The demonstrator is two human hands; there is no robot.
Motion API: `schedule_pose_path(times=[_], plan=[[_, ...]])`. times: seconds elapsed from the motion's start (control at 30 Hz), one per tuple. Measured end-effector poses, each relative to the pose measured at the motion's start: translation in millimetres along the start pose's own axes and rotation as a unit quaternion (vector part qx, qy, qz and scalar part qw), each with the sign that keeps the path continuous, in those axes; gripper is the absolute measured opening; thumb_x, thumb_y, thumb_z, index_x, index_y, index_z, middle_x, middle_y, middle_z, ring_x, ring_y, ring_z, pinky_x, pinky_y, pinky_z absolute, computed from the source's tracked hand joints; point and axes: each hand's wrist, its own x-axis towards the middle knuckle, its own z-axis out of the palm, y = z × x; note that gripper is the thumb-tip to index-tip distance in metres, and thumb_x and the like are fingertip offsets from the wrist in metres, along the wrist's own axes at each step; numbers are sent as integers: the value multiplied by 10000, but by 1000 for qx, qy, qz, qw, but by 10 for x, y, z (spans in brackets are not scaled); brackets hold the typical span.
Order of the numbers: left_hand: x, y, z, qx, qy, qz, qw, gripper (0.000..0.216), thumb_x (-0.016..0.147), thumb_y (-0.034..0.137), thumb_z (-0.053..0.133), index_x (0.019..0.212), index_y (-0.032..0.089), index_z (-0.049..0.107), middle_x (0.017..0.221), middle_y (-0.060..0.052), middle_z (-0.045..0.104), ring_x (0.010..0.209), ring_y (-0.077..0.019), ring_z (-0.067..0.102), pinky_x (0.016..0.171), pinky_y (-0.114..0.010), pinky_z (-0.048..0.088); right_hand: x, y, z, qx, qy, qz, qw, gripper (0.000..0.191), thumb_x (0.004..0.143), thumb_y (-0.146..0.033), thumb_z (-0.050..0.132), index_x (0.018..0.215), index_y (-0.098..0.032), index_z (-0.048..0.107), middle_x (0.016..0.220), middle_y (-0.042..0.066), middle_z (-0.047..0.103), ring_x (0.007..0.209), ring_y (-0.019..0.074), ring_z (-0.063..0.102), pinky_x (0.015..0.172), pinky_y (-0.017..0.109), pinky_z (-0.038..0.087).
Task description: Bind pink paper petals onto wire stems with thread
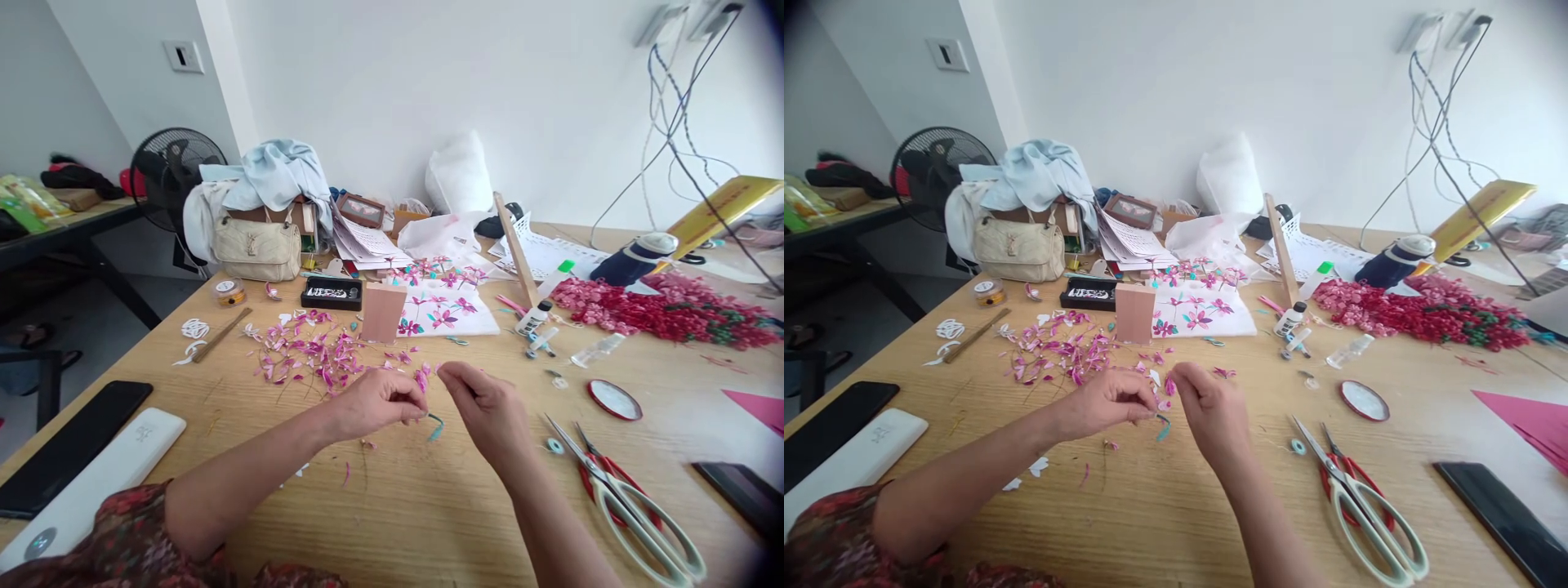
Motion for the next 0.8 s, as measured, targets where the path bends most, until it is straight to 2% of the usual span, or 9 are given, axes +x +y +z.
schedule_pose_path(times=[0.07, 0.13, 0.27, 0.37, 0.47, 0.53, 0.6, 0.7, 0.8], plan=[[-16, 28, -4, -101, 31, -41, 994, 51, 683, 180, 600, 680, 130, 612, 616, 10, 556, 547, -76, 494, 535, -191, 383, -33, 58, 155, 39, -30, 23, 999, 261, 834, -293, 435, 686, -180, 617, 545, -8, 594, 487, 110, 527, 482, 182, 372], [2, 27, -17, -138, 87, -60, 985, 79, 678, 205, 615, 687, 128, 599, 591, 16, 552, 516, -68, 484, 507, -182, 372, -171, 38, 320, 66, -50, 30, 996, 284, 842, -292, 418, 667, -170, 607, 487, -26, 536, 448, 98, 490, 448, 171, 353], [88, -49, -44, -51, 155, -54, 985, 57, 707, 182, 583, 694, 130, 603, 603, 15, 556, 500, -66, 464, 489, -184, 353, -501, -168, 396, 53, -72, -3, 996, 327, 866, -259, 377, 632, -163, 585, 448, -33, 487, 396, 78, 445, 418, 164, 313], [115, -92, -34, 107, 136, 4, 985, 75, 711, 131, 571, 660, 139, 624, 671, -5, 589, 612, -94, 507, 582, -206, 378, -517, -293, 179, 27, -61, -37, 997, 298, 869, -236, 377, 698, -171, 613, 492, -14, 553, 411, 81, 480, 438, 169, 321], [72, -62, -4, 187, 47, 64, 979, 102, 720, 118, 564, 659, 149, 639, 688, -14, 604, 711, -124, 532, 685, -233, 385, -306, -254, -58, -9, -9, -40, 999, 257, 850, -260, 416, 730, -188, 632, 555, 7, 615, 462, 100, 534, 472, 178, 346], [21, -13, 11, 145, 0, 56, 988, 95, 718, 122, 563, 669, 143, 641, 662, -10, 592, 681, -118, 529, 670, -232, 390, -147, -152, -106, -26, 12, -15, 999, 245, 835, -293, 437, 732, -192, 635, 561, 5, 621, 472, 110, 539, 477, 184, 355], [-24, 36, 15, 35, -5, 8, 999, 62, 706, 142, 575, 680, 134, 631, 637, 0, 574, 613, -98, 518, 608, -217, 396, -63, -48, -36, -13, -1, 11, 1000, 260, 830, -309, 436, 702, -187, 627, 531, -10, 592, 459, 107, 515, 469, 183, 355], [-40, 63, 0, -115, 57, -54, 990, 71, 683, 202, 614, 692, 132, 609, 599, 20, 555, 535, -71, 492, 532, -191, 382, -143, 12, 201, 38, -44, 28, 998, 276, 835, -291, 423, 663, -178, 607, 477, -33, 518, 438, 94, 471, 446, 169, 344], [16, 16, -23, -126, 131, -67, 981, 97, 688, 228, 616, 701, 133, 600, 569, 30, 546, 491, -59, 463, 490, -179, 360, -380, -81, 375, 57, -68, 18, 996, 301, 853, -275, 398, 647, -170, 592, 449, -40, 474, 406, 84, 445, 420, 164, 320]])
